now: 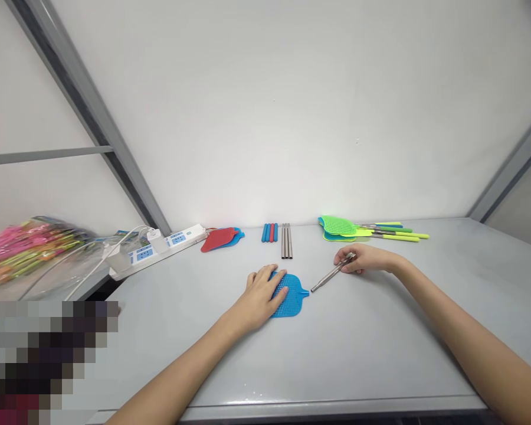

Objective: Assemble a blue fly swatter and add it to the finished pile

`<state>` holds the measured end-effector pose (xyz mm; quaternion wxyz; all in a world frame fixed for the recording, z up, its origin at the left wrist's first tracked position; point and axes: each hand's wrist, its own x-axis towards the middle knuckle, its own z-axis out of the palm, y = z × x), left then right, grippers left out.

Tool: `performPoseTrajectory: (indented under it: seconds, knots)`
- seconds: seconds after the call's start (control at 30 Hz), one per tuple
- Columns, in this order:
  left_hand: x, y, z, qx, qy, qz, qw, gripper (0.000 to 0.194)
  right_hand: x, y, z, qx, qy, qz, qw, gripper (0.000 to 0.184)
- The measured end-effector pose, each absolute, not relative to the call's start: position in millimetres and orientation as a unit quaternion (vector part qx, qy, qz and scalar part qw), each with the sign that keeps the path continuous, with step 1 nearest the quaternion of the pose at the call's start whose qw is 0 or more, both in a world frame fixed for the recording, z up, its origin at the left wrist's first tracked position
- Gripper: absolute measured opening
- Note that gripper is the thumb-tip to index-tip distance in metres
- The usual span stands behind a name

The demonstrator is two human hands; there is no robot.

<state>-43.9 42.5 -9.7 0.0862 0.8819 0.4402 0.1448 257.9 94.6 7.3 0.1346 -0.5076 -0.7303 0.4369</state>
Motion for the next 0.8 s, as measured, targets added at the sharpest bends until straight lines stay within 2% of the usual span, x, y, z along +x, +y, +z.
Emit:
performPoseTrajectory:
  seconds: [0.8]
  knots:
    - [-41.3,39.8,-10.5,0.866,0.471,0.145,0.080,0.045,254.6,96.5,4.8,-0.508,-0.740,0.422,0.128,0.028]
